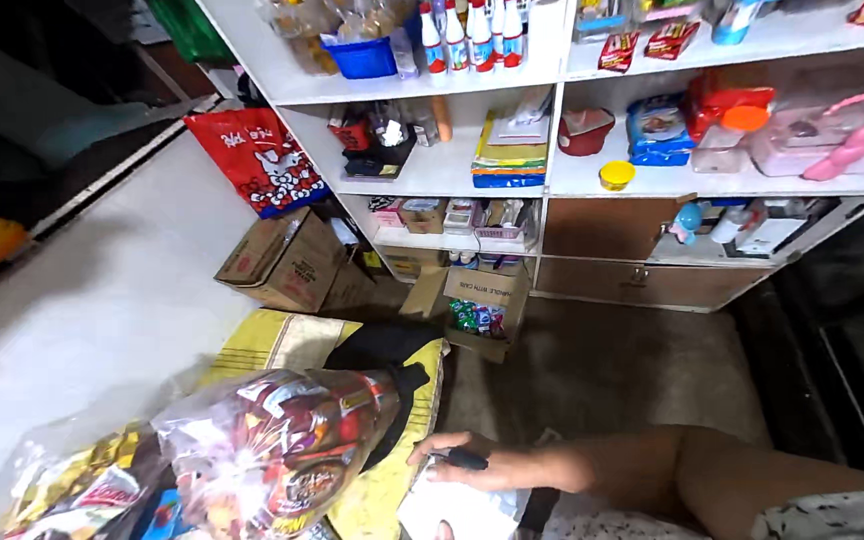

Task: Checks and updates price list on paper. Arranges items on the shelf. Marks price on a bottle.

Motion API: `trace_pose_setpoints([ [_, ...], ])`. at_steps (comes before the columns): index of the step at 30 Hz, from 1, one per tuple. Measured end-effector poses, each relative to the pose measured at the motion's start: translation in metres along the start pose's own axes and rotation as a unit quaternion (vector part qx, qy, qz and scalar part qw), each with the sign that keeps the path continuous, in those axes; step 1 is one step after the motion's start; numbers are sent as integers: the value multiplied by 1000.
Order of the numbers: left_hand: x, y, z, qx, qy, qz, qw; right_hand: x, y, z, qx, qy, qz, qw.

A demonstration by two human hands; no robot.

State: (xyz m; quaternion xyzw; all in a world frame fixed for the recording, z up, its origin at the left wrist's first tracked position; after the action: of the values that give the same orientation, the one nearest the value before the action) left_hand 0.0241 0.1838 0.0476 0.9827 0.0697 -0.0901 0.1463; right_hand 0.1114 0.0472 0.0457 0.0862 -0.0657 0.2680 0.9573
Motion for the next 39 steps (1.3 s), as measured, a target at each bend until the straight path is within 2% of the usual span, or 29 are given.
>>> trace_pose_setpoints([
  [3, 13, 27, 5, -27, 18, 31, 999, 5, -29, 11, 10, -34, -12, 999],
  [7, 18, 70, 3, 13, -51, 57, 997, 12, -67, 24, -11, -73, -108, 991],
  [11, 20, 86, 16, 25, -69, 73, 995, 20, -91, 27, -36, 8, -156, 987],
  [15, 19, 90, 18, -9, -77, 118, 990, 27, -106, 26, -20, -21, -168, 985],
  [21, 10, 77, 14, -42, -60, 132, 989, 32, -89, 44, -28, -57, -159, 985],
  [32, -8, 46, -5, -92, -13, 135, 986, 46, -43, 61, -32, -69, -125, 989],
  [39, -11, 33, -15, -84, 9, 133, 987, 55, -25, 63, -31, -87, -110, 990],
])
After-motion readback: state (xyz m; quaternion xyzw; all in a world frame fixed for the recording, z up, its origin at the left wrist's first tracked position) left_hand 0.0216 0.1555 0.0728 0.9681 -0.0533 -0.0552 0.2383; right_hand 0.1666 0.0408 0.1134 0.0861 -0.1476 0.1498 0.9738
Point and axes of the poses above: each hand's wrist, its own x-axis towards the middle knuckle, its own y-axis out of the palm, z = x × y, the point moved 2 cm from there along x, towards the middle knuckle, and after that the axes turned 3 degrees about z, right-handed, at the moved point
